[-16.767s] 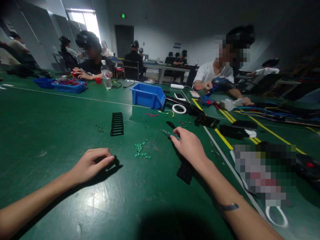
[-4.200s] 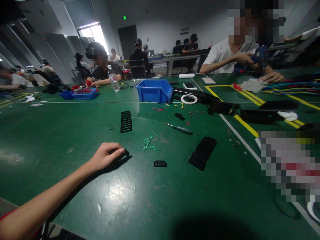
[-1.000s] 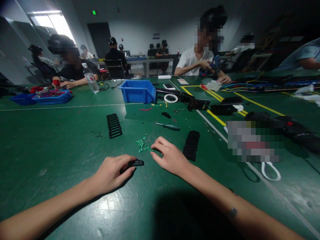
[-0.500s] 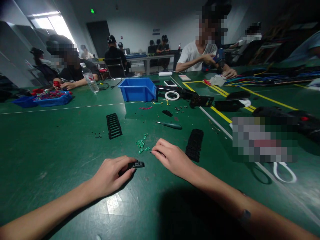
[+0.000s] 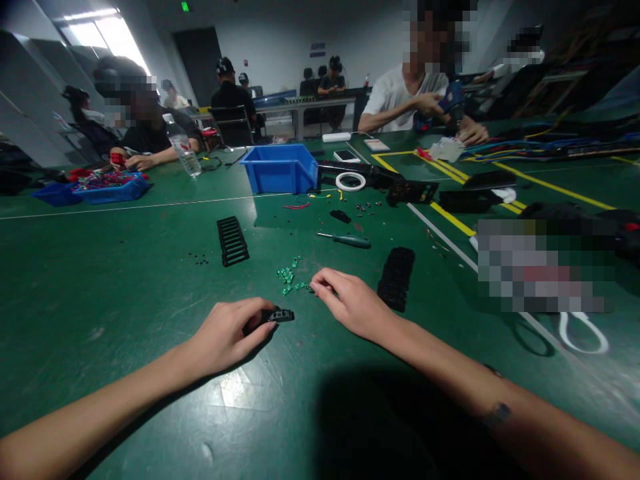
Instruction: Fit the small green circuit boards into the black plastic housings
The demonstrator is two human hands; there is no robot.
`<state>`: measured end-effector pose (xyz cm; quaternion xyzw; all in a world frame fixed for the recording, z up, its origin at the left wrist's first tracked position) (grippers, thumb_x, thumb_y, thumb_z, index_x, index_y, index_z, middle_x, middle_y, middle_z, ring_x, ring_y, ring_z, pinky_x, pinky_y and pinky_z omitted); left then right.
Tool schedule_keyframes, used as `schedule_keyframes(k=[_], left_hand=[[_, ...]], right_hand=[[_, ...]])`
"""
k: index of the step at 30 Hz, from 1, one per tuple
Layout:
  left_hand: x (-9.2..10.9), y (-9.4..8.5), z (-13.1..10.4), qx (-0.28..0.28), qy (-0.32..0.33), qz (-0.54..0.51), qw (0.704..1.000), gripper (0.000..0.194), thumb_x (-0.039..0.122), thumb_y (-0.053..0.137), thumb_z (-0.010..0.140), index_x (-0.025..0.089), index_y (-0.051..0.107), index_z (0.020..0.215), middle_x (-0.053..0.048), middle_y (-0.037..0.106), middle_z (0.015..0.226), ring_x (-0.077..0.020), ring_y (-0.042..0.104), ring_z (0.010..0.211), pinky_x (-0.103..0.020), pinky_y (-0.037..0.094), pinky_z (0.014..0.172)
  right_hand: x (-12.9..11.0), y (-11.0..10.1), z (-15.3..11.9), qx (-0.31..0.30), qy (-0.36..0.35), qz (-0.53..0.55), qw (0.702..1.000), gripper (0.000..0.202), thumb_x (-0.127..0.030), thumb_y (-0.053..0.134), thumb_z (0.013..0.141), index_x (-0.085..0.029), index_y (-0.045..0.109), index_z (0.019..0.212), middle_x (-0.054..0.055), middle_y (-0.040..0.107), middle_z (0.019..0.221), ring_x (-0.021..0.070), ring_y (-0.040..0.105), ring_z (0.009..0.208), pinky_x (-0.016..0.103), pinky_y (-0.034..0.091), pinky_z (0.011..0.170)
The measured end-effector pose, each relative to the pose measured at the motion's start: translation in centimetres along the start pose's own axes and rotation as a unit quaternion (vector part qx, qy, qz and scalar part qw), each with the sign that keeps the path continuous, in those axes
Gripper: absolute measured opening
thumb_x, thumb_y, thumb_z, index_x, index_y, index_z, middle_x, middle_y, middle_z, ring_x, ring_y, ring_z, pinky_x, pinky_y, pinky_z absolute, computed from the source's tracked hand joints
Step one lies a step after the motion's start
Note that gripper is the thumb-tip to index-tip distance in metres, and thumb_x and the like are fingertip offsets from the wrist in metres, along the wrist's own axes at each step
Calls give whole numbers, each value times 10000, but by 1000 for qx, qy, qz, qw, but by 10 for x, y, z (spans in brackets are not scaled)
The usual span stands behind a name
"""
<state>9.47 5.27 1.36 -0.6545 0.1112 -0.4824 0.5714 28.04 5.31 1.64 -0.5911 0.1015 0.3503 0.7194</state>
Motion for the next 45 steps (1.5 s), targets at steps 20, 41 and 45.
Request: schedule_keyframes(k=[20, 41, 45], left_hand=[[-1, 1, 1, -4, 2, 0, 1000, 267, 399, 475, 1015, 219, 639, 1125, -4, 661, 827, -133, 587, 691, -242, 390, 632], [0, 1, 0, -6, 3, 4, 1000, 277, 385, 481, 1011, 217, 638, 1165, -10, 662, 840, -136, 594, 705, -241, 405, 645], [-1, 2, 0, -9, -1, 5, 1000, 274, 391, 479, 1013, 223, 630, 1168, 0, 650, 838, -129, 582, 700, -240, 399, 640]], right_hand=[[-4, -2, 0, -2, -15, -3, 1000, 160, -252, 494, 1007, -193, 636, 963, 49, 702, 866, 180, 632, 765, 289, 459, 701], [-3, 0, 0, -4, -23, -7, 1000, 164, -254, 503, 1009, -193, 652, 978, 48, 708, 880, 182, 640, 781, 289, 459, 717], [-4, -1, 0, -4, -25, -8, 1000, 163, -255, 507, 1008, -192, 654, 978, 48, 707, 879, 182, 641, 783, 289, 459, 722]])
Point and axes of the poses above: each hand's wrist, its own z-axis towards the middle knuckle, its own y-axis out of the palm, x = y × z, the point moved 9 cm from there along z, towards the middle knuckle
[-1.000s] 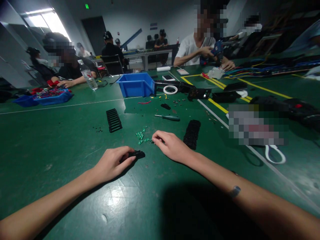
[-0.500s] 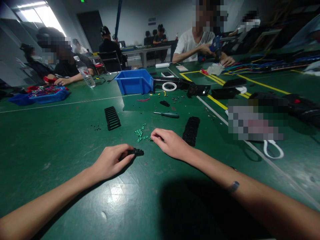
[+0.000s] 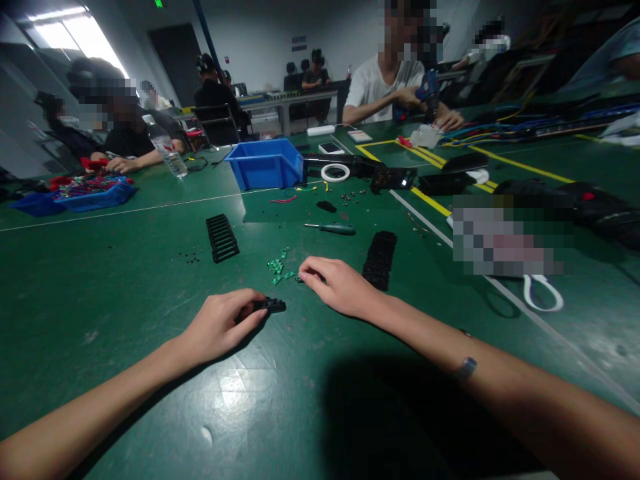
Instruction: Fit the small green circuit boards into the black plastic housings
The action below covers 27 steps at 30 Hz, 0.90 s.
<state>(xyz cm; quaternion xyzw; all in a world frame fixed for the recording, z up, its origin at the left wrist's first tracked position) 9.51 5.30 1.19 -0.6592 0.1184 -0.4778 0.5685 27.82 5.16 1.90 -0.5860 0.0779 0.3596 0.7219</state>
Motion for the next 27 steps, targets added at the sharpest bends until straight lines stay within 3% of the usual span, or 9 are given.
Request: schedule_keyframes(k=[27], left_hand=[[-2, 1, 1, 0, -1, 2, 1000, 269, 403, 484, 1011, 230, 619, 1166, 12, 636, 826, -126, 573, 696, -246, 389, 646]], right_hand=[[-1, 1, 0, -11, -3, 17, 1000, 202, -252, 462, 1037, -186, 640, 968, 47, 677, 916, 181, 628, 853, 293, 450, 790]])
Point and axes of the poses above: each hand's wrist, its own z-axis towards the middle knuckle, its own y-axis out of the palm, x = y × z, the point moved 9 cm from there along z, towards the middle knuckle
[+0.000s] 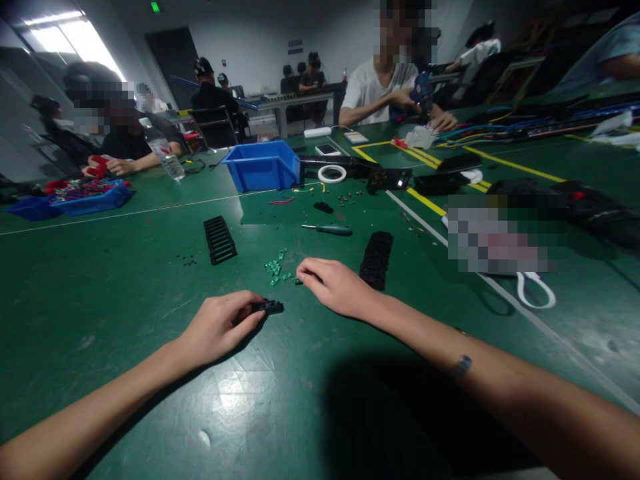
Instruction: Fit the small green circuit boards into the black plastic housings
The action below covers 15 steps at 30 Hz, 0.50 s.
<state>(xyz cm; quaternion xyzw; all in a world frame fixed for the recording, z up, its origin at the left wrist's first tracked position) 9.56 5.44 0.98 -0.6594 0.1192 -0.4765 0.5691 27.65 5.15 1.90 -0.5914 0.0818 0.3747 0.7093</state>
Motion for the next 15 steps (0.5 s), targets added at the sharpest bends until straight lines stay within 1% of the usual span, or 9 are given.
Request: schedule_keyframes(k=[15], left_hand=[[1, 0, -1, 6, 5, 2, 1000, 265, 403, 485, 1011, 222, 616, 1152, 9, 628, 812, -127, 571, 687, -243, 381, 641]], right_hand=[[0, 0, 0, -2, -1, -6, 1000, 180, -231, 482, 1027, -185, 647, 975, 44, 687, 933, 178, 640, 869, 286, 456, 798]])
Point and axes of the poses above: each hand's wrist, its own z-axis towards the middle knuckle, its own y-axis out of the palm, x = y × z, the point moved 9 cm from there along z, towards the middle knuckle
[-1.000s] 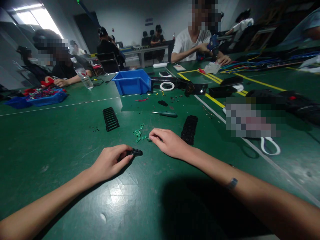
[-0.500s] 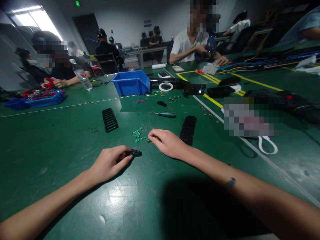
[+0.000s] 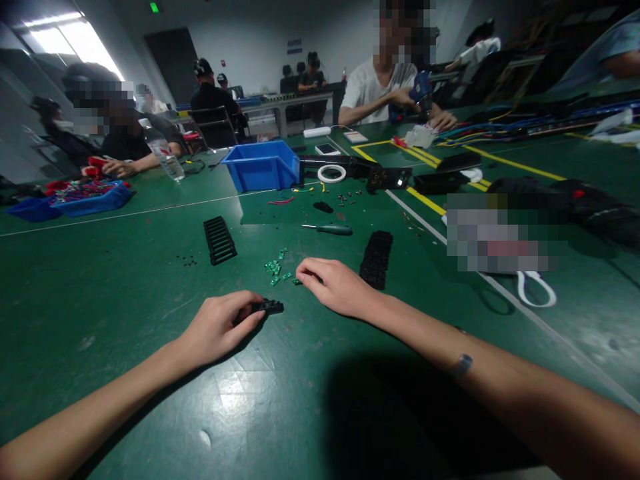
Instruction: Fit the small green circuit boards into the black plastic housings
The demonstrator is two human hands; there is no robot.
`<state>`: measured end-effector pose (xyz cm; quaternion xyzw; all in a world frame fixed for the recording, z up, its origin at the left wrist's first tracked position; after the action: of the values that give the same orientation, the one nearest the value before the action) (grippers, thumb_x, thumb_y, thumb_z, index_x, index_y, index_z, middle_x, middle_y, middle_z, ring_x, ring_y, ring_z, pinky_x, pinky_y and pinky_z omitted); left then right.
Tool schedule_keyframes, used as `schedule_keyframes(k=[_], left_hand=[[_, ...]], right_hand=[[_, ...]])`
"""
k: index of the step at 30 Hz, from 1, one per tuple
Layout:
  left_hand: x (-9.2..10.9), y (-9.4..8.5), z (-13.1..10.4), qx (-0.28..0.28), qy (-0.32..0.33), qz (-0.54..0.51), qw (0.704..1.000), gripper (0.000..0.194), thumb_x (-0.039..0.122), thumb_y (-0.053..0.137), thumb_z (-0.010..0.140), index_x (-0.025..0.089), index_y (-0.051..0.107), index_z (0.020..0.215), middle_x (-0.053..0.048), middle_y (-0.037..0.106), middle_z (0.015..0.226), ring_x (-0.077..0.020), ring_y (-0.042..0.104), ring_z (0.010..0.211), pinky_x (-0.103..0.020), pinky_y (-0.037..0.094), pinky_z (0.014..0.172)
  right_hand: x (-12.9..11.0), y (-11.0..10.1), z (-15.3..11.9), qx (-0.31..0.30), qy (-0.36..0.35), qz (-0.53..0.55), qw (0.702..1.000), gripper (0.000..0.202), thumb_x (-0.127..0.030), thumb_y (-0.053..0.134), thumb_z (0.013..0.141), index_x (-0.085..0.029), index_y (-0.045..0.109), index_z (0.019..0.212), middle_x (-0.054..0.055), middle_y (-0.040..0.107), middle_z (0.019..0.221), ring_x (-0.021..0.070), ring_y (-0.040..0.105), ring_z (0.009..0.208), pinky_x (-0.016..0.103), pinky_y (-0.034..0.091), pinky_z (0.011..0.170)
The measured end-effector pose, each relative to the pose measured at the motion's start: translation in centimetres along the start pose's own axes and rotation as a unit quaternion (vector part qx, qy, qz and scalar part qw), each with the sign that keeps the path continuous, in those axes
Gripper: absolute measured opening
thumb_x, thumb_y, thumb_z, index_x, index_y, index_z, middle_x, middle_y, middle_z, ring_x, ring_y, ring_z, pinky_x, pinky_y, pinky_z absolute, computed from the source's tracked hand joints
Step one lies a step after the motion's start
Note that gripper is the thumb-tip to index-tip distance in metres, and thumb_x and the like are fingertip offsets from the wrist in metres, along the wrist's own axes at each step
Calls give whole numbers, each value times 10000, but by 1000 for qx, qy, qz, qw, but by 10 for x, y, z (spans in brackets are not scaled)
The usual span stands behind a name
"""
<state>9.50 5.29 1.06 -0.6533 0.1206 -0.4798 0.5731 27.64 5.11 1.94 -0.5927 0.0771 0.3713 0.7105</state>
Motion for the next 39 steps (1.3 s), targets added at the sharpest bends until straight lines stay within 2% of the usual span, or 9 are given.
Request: schedule_keyframes(k=[11, 25, 39], left_hand=[[-1, 1, 0, -1, 1, 0, 1000, 270, 400, 484, 1011, 225, 618, 1167, 1, 644, 826, -134, 583, 698, -242, 388, 643], [0, 1, 1, -2, 2, 3, 1000, 279, 402, 477, 1013, 213, 618, 1163, -9, 651, 839, -139, 593, 707, -245, 401, 646], [0, 1, 0, -4, 1, 4, 1000, 276, 402, 481, 1013, 221, 622, 1168, -5, 662, 860, -134, 599, 712, -245, 403, 650]], right_hand=[[1, 0, 1, 5, -5, 0, 1000, 182, -233, 489, 1024, -182, 661, 994, 56, 701, 947, 186, 651, 870, 301, 473, 793], [1, -1, -1, 13, -8, -10, 1000, 231, -251, 476, 1028, -195, 669, 1141, 79, 730, 1106, 218, 687, 1020, 341, 514, 907], [-1, -1, -1, 15, -18, -14, 1000, 238, -241, 468, 1029, -200, 669, 1151, 82, 731, 1110, 220, 689, 1028, 342, 516, 905]])
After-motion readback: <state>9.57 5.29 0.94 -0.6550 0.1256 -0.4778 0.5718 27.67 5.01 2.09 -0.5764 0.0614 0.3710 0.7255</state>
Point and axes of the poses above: each hand's wrist, its own z-axis towards the middle knuckle, its own y-axis out of the palm, x = y × z, the point moved 9 cm from there along z, towards the middle knuckle
